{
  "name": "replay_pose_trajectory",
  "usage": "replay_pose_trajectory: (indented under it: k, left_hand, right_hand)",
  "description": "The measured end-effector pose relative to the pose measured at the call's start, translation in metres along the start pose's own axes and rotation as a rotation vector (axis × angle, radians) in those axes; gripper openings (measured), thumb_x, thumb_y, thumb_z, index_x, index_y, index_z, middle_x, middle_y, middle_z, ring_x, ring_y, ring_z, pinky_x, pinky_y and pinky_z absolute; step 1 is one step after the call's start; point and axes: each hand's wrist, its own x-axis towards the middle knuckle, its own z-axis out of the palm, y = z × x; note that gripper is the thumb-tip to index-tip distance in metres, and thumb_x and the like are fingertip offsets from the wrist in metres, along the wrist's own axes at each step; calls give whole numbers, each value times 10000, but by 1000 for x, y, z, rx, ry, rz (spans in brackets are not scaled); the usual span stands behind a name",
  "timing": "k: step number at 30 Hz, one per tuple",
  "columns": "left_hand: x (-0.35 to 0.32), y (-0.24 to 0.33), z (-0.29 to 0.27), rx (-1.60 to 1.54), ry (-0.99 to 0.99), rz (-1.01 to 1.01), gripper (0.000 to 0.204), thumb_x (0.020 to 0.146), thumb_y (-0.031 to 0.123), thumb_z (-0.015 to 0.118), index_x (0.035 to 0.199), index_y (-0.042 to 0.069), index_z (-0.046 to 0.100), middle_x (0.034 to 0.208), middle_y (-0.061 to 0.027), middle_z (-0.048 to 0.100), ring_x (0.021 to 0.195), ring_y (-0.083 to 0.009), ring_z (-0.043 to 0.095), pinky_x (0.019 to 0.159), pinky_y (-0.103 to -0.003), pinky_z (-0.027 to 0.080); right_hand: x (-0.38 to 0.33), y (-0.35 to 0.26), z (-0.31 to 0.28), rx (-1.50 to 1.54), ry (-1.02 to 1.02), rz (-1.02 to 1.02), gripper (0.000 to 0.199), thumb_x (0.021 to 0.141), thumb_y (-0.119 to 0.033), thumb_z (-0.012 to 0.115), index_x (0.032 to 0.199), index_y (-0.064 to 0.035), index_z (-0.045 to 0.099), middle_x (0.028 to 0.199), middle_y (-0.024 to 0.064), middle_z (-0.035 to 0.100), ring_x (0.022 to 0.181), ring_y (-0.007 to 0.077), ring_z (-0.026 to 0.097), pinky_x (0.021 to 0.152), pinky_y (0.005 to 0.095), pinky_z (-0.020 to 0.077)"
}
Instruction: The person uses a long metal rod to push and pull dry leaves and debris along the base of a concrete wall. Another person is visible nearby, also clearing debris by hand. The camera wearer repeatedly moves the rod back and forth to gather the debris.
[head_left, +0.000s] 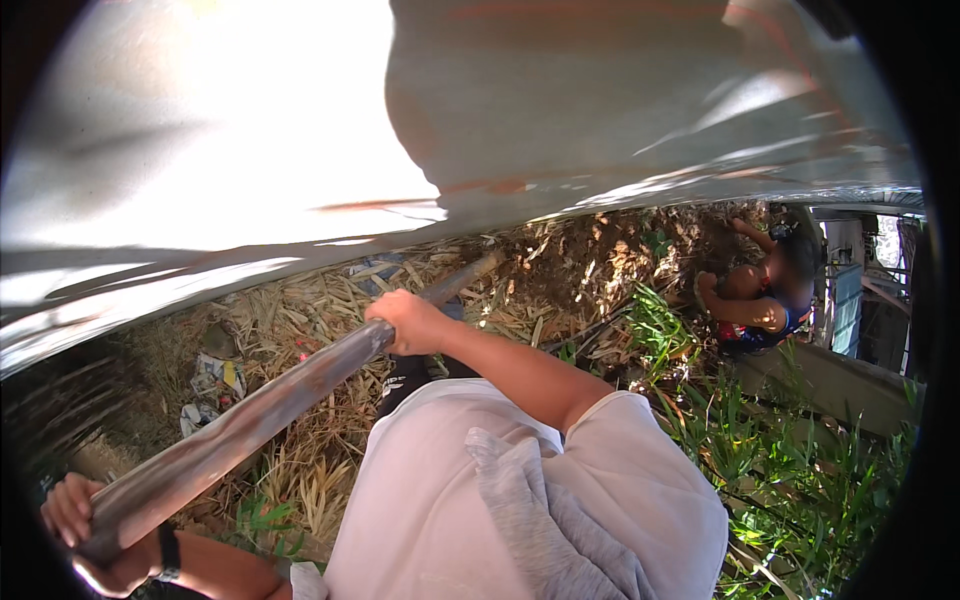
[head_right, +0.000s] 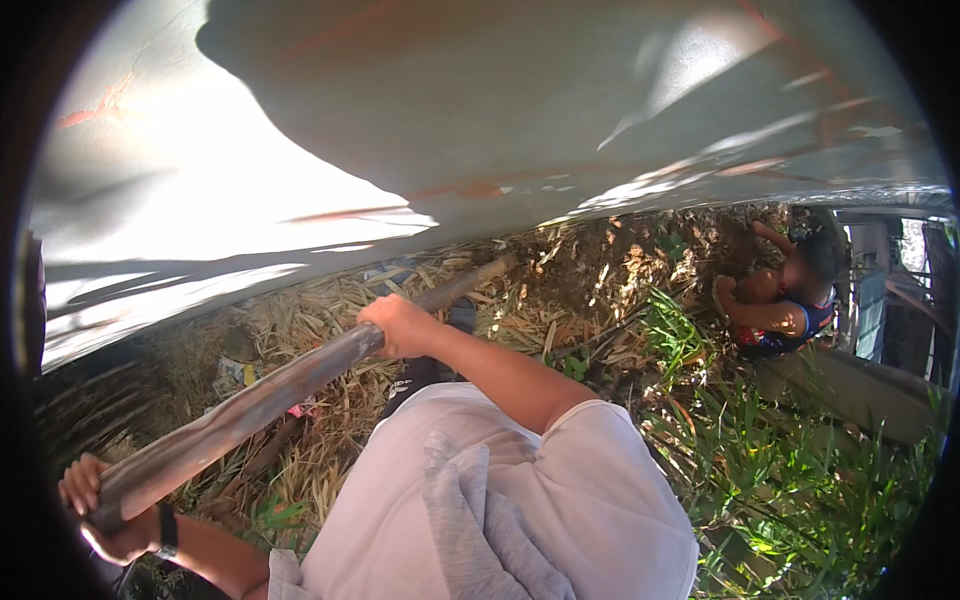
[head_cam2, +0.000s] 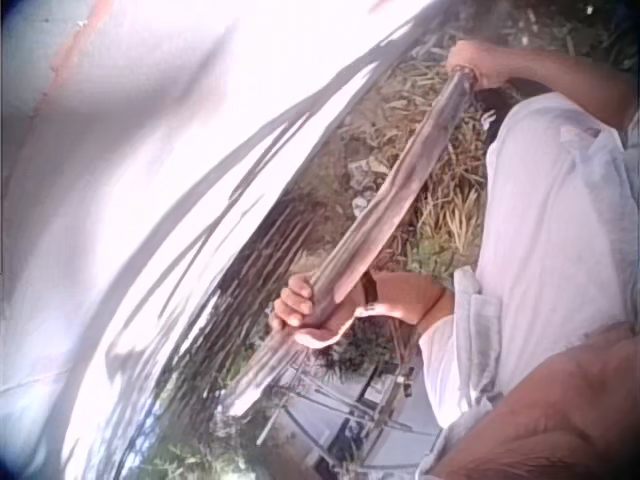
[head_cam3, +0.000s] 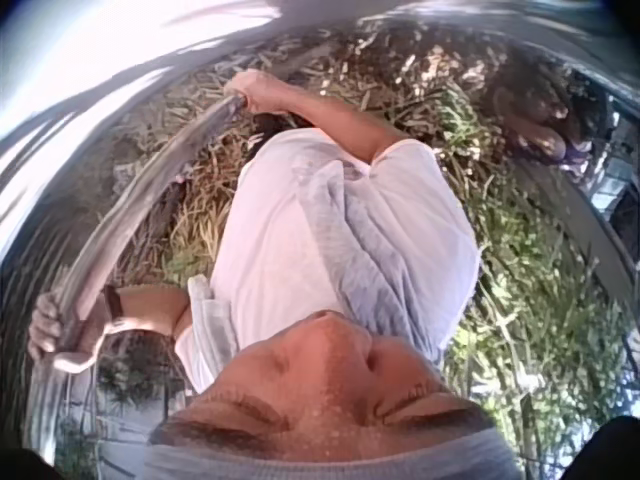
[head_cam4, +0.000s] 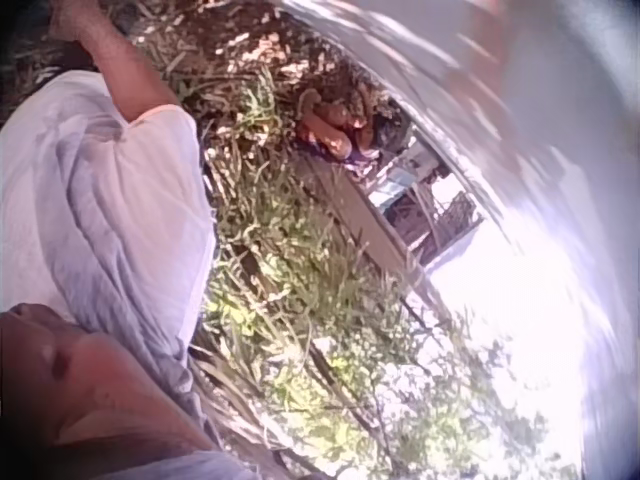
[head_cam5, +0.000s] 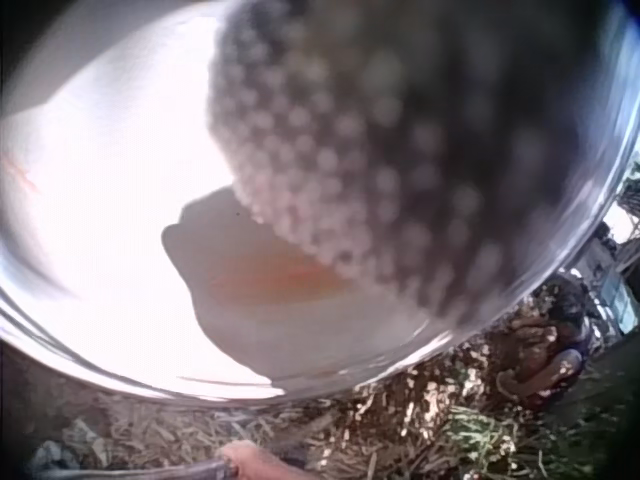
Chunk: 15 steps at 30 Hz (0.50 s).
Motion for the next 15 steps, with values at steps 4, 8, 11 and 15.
replay_pose_trajectory:
  k: [4,8,11,15]
  left_hand:
    - [-90,-76,-28,259,232,14,399,800,206,721,1067,102,443,907,8,464,816,-120,472,819,-313,359]
    - [-132,-50,-64,389,476,-1,379,875,185,693,1149,75,455,948,-12,490,883,-142,493,867,-337,395]
    - [-143,-35,-79,494,783,-131,328,929,162,682,1186,37,520,1034,-55,554,987,-181,534,952,-389,427]
    - [-147,-30,-95,482,1099,-139,327,905,162,692,1162,48,525,998,-45,557,965,-184,529,957,-396,422]
  right_hand:
    - [-40,106,26,33,48,192,375,687,-125,790,1024,-117,624,973,118,682,995,362,629,886,467,487]
    - [-33,124,46,77,-180,209,409,635,-109,809,1008,-100,642,921,121,694,909,368,656,790,459,517]
    - [3,110,46,37,-615,295,474,589,-47,771,1052,-44,670,906,165,722,874,358,690,727,456,534]
    - [8,94,71,-32,-614,369,542,620,-48,802,1146,-68,671,1056,169,714,1029,365,665,858,473,522]
